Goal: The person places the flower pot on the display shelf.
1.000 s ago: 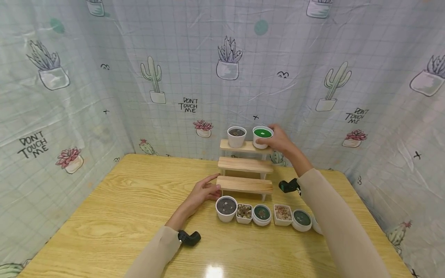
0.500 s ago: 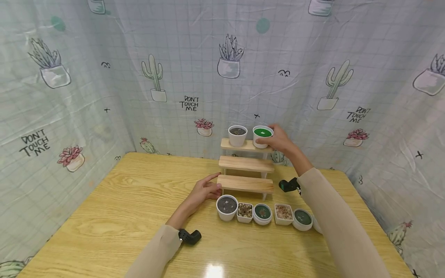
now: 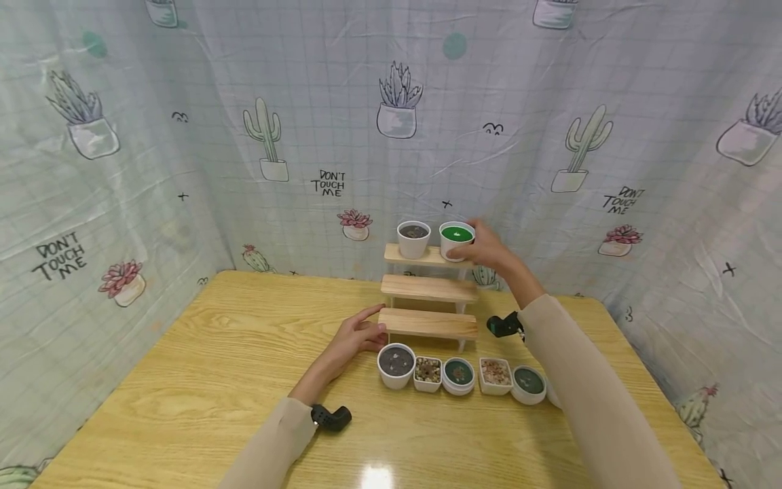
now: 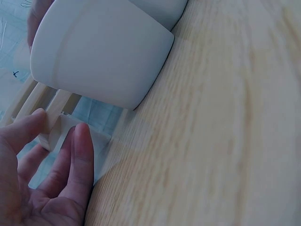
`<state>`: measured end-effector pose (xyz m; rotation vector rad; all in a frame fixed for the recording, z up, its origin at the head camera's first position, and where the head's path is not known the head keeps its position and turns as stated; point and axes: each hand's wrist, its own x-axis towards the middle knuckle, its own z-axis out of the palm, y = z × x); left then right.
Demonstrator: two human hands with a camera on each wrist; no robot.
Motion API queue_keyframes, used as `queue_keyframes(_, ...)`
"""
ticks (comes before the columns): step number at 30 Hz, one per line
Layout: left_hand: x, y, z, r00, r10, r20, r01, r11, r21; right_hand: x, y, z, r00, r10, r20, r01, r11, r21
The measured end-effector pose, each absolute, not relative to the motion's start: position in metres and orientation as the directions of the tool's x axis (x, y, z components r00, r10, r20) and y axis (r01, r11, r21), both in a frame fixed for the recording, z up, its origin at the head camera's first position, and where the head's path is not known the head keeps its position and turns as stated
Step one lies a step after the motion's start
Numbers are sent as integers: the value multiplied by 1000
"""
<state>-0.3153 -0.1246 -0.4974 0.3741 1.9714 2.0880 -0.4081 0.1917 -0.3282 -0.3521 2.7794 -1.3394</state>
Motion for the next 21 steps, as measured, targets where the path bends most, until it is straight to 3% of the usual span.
queue_keyframes(12,-317,-123,-499,-937,349,20,4,-46,999,-394,201,-328,-942,-314,120,-282,546,-789)
queue_keyframes(21,-317,-124,-499,-933,358,30,12,-51,999,-372,218,-328,-958,-278,68,-232,612,-757)
